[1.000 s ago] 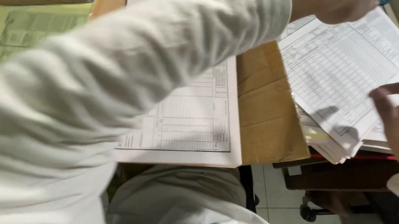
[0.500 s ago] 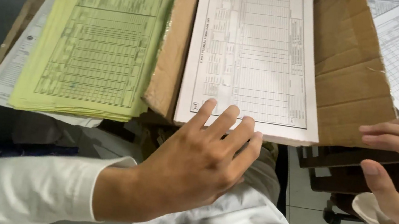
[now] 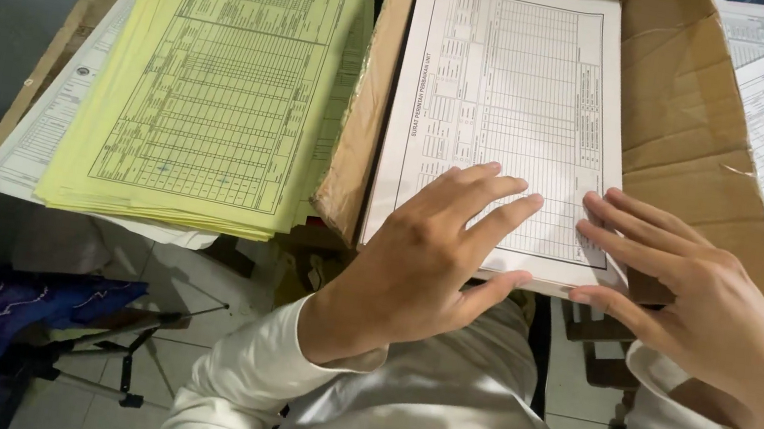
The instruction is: Peeling small colored slips from the bottom of printed forms and flipping through the stack
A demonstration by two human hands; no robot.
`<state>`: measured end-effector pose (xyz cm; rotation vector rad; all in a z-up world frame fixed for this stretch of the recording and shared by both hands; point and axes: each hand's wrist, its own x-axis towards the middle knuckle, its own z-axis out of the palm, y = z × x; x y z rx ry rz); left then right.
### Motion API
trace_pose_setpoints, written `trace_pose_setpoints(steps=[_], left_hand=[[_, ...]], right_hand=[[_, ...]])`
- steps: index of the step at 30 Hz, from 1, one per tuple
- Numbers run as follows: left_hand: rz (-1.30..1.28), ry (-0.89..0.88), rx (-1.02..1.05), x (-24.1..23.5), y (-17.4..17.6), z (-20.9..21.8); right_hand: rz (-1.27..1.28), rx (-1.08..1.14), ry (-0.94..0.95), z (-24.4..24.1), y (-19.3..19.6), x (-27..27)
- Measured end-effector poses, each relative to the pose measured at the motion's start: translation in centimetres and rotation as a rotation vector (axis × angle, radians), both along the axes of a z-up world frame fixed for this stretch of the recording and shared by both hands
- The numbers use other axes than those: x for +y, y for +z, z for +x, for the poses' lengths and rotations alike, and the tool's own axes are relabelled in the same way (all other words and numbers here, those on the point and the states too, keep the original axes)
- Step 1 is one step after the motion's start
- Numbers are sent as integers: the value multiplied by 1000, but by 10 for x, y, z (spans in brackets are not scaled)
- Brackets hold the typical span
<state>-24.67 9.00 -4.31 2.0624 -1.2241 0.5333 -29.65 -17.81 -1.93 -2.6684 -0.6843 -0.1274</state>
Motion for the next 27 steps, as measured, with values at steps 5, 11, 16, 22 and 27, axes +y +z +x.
trace_pose_setpoints(steps=[5, 11, 16, 22, 27], left_hand=[[72, 48, 57, -9, -20, 1], [77, 39, 102, -8, -22, -1], [82, 47, 97, -8, -21, -2], [76, 52, 103, -8, -23, -2], [72, 58, 102, -8, -23, -3]], right_hand=[[120, -1, -60, -1, -8, -1], [139, -3, -83, -2, -8, 1], [130, 32, -75, -2, -6, -1], [159, 52, -91, 0, -4, 2], [150, 28, -101, 0, -10, -1]])
